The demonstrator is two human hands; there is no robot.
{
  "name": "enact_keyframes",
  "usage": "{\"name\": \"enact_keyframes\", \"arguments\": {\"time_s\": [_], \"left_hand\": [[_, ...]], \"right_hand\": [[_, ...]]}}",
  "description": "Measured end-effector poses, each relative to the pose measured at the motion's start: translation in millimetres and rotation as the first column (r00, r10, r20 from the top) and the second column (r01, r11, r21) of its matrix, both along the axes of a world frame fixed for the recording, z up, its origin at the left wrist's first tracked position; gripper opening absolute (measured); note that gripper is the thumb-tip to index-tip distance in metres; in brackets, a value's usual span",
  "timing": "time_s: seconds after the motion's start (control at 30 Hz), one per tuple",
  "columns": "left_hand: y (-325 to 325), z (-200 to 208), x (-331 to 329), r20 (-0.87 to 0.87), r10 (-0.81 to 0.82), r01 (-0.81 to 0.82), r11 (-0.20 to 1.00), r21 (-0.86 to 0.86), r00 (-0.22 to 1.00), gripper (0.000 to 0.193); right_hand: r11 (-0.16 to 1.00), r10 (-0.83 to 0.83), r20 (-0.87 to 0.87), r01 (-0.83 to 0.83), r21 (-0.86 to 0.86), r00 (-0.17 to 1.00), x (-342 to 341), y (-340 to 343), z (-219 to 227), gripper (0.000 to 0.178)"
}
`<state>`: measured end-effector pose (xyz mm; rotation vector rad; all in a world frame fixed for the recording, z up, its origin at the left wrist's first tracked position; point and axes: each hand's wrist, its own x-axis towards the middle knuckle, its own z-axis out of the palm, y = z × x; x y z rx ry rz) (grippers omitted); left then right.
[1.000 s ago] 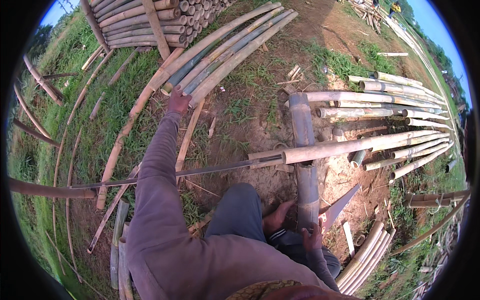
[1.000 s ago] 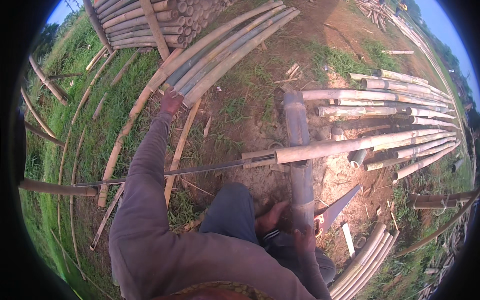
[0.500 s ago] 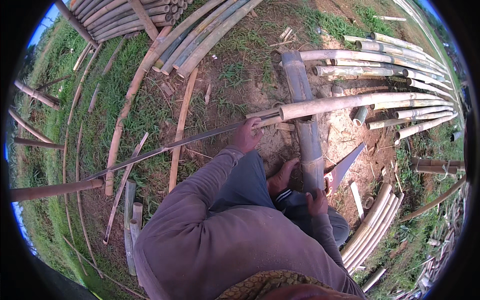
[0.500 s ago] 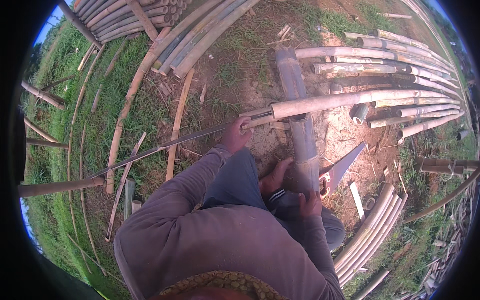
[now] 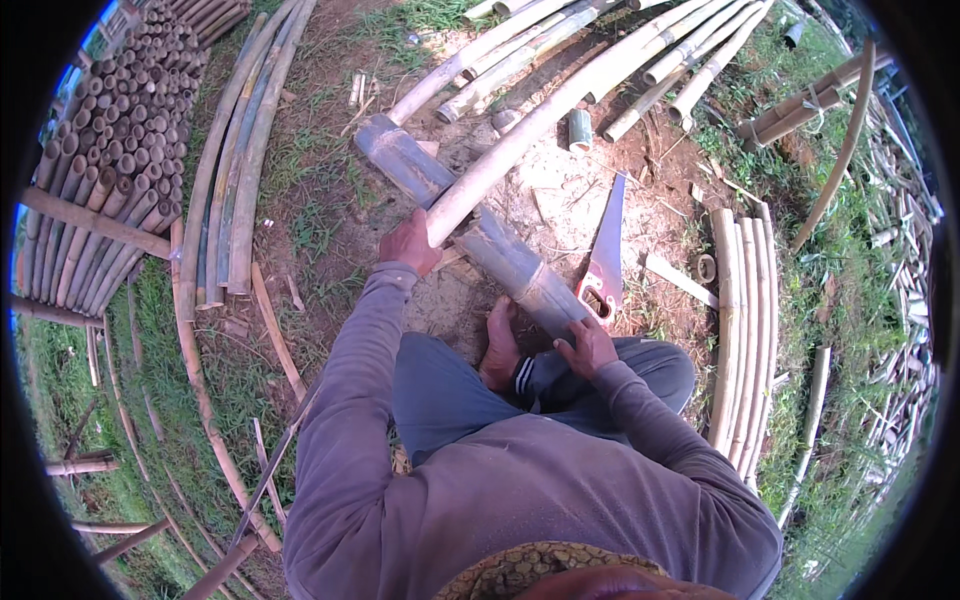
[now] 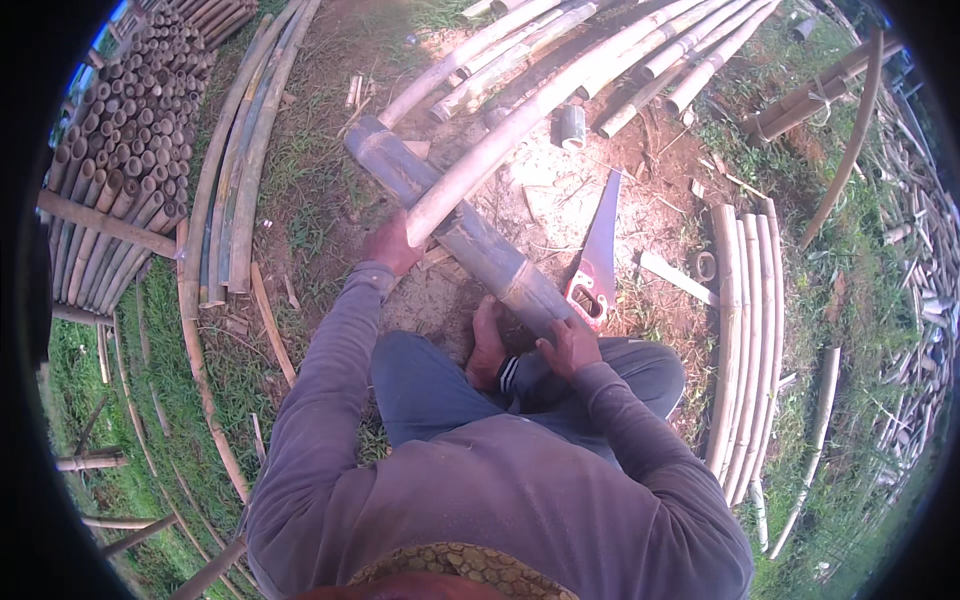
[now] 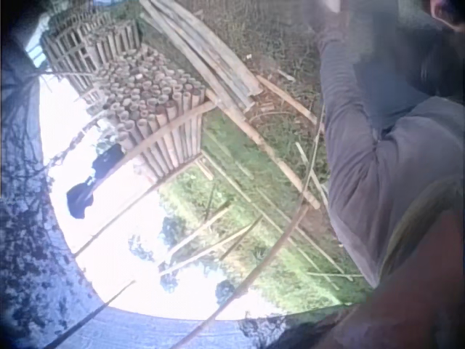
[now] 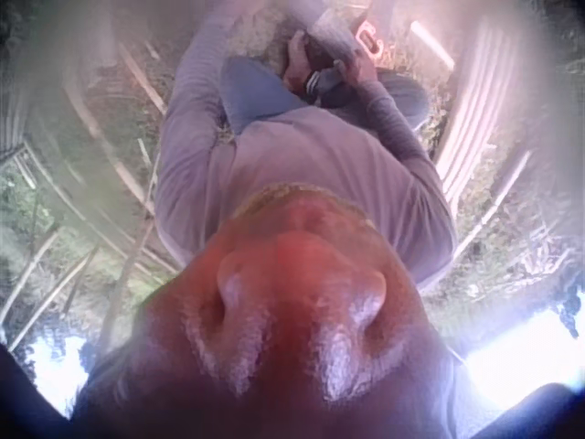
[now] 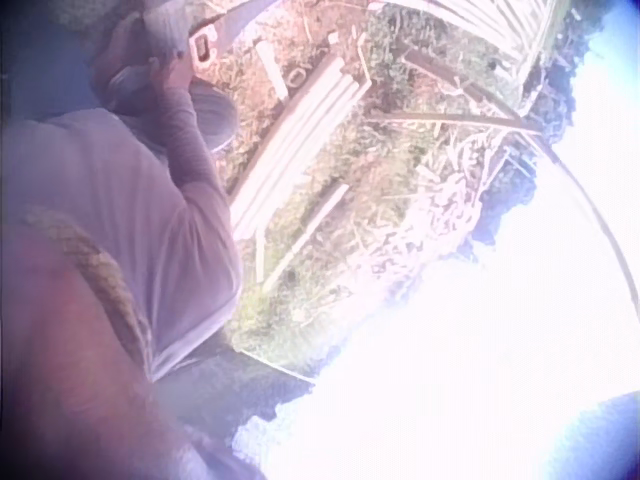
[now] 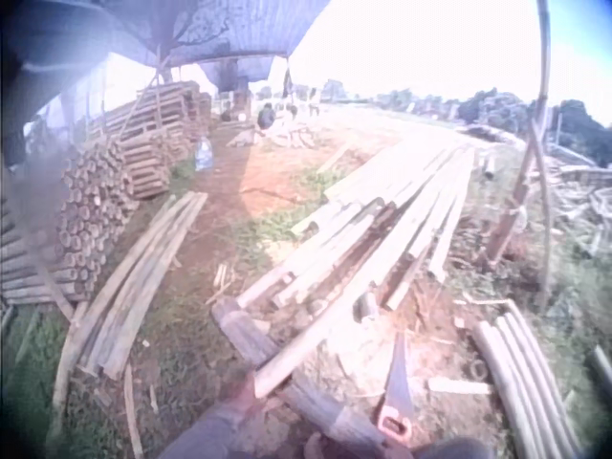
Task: The person sits on the ground and uses a hand saw to cut long bamboo poles into shorter sections. They position each pole on a makeshift support, saw through it, and then move the cut pieces aside.
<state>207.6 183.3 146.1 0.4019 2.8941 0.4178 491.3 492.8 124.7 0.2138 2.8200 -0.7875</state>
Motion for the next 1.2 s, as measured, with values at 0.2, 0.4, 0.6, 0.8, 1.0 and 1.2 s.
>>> {"name": "enact_keyframes", "arguments": {"time_s": [0.2,0.4,0.6,0.8,1.0,1.2], "left_hand": [[-149.4,91.3,126.2,0.106,0.009,-0.015,0.998,0.057,0.994,0.089],[-370.5,135.9,311.1,0.028,0.462,-0.409,0.809,-0.422,0.886,0.067],[-487.5,134.3,409.4,-0.640,0.722,-0.960,0.258,-0.104,0.263,0.067],[-299.3,22.5,285.6,0.637,0.715,-0.288,-0.570,0.770,0.289,0.088],[-362.8,30.6,188.5,0.606,0.750,0.099,-0.646,0.757,0.264,0.046],[-581.2,25.6,306.0,0.596,0.803,0.038,-0.595,0.803,-0.026,0.076]], "right_hand": [[0.970,-0.122,0.018,0.123,-0.208,0.992,-42.0,8.8,-4.3,0.056],[0.302,-0.354,0.253,0.366,-0.880,0.900,-197.8,-43.9,33.7,0.087],[-0.303,-0.183,0.496,0.431,-0.850,0.849,-285.1,-164.4,77.6,0.085],[-0.097,0.290,0.472,0.516,-0.851,0.832,-203.2,-311.0,53.3,0.064],[0.567,0.640,-0.496,-0.796,-0.209,0.586,-153.1,-262.8,92.7,0.049],[0.904,0.407,-0.539,-0.407,0.126,0.737,-232.1,-49.8,53.8,0.056]]}}
